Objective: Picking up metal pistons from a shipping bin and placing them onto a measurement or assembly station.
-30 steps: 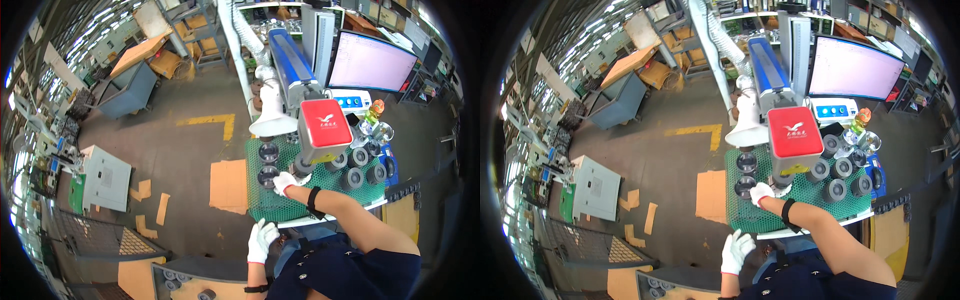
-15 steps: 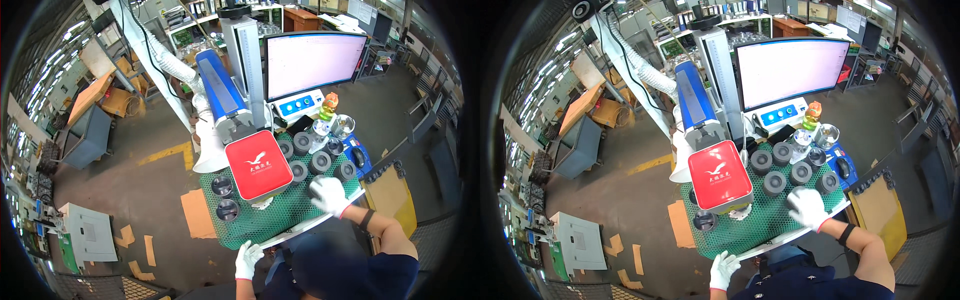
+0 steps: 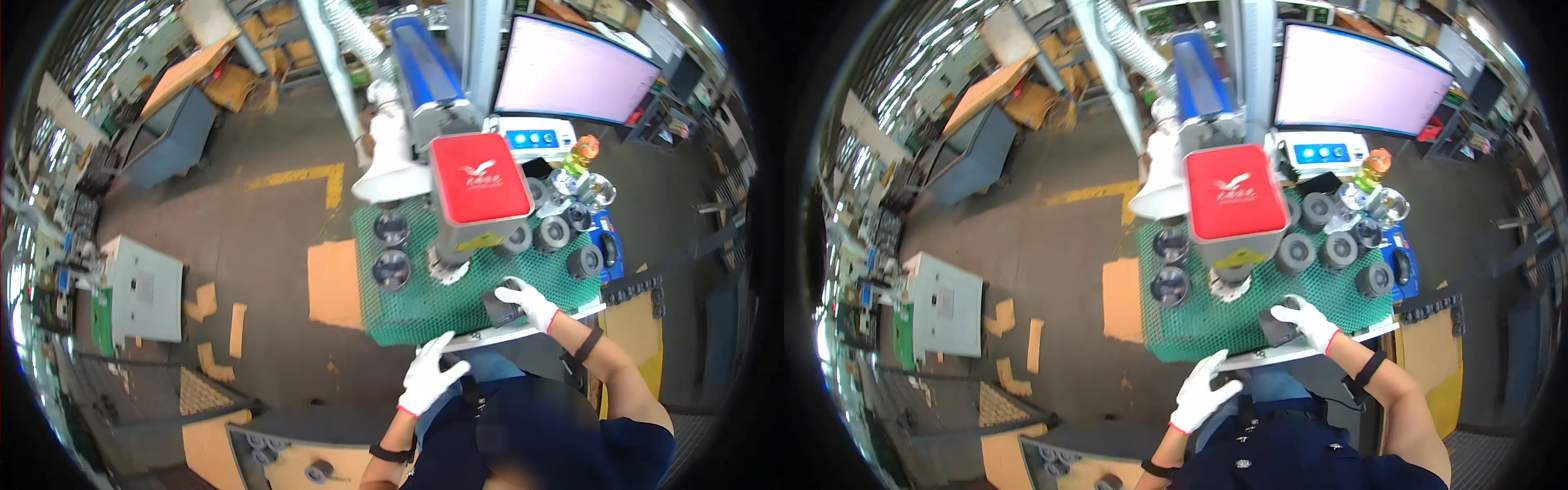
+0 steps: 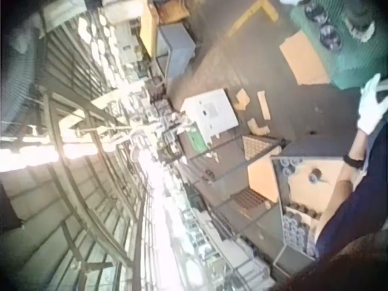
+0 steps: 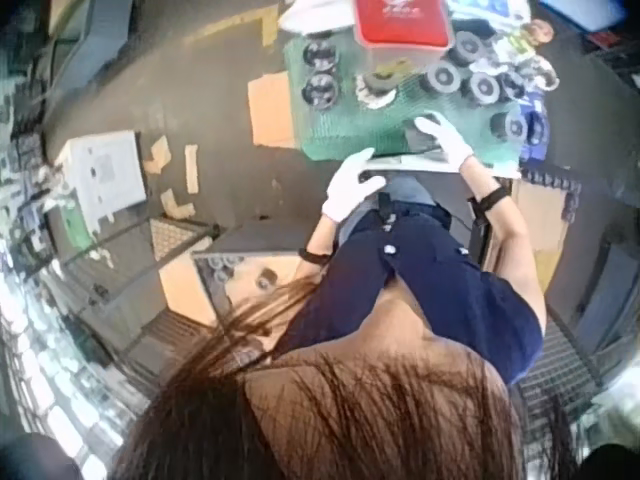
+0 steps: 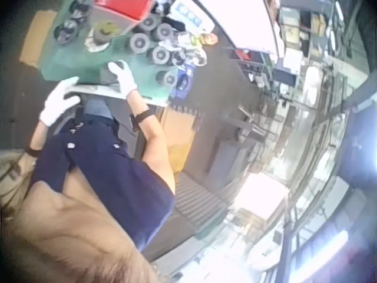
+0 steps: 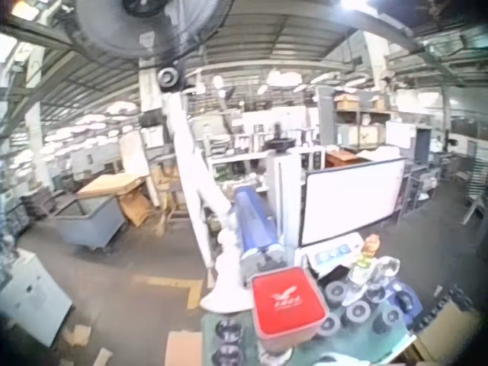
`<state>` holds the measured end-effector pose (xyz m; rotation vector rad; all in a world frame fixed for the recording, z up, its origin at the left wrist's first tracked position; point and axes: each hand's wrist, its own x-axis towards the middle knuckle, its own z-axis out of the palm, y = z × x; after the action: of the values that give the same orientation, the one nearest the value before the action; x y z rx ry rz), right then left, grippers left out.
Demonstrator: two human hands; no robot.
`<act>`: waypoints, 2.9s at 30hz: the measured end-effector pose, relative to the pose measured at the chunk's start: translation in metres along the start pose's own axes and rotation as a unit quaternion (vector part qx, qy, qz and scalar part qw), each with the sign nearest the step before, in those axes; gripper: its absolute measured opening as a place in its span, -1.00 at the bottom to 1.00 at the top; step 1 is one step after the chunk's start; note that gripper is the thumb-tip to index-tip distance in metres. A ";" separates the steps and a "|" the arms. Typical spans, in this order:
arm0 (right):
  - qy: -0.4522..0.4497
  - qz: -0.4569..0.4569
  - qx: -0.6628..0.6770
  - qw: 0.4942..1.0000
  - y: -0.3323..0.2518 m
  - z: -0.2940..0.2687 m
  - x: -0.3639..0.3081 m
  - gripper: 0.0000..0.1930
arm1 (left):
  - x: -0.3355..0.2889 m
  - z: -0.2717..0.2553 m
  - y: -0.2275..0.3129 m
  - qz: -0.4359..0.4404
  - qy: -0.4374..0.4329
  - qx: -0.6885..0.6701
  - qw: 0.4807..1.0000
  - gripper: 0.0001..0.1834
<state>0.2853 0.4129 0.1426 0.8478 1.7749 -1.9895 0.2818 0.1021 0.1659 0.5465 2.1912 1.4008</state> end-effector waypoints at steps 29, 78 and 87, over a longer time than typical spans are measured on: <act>-0.093 0.099 0.315 0.939 0.021 -0.017 -0.048 -0.22 | 0.186 -0.006 0.056 0.115 0.161 0.295 0.935 -0.34; 0.192 -0.349 -0.545 0.738 -0.084 0.091 0.103 -0.27 | -0.071 -0.034 -0.056 -0.202 0.253 -0.511 0.796 -0.24; 0.126 -0.435 -0.562 0.693 0.027 0.055 -0.018 -0.34 | -0.079 0.007 -0.088 -0.274 0.205 -0.549 0.763 -0.24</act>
<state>0.3044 0.3522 0.1348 -0.2452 3.2772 -0.5735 0.3428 0.0281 0.0968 -0.8176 1.1677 2.1713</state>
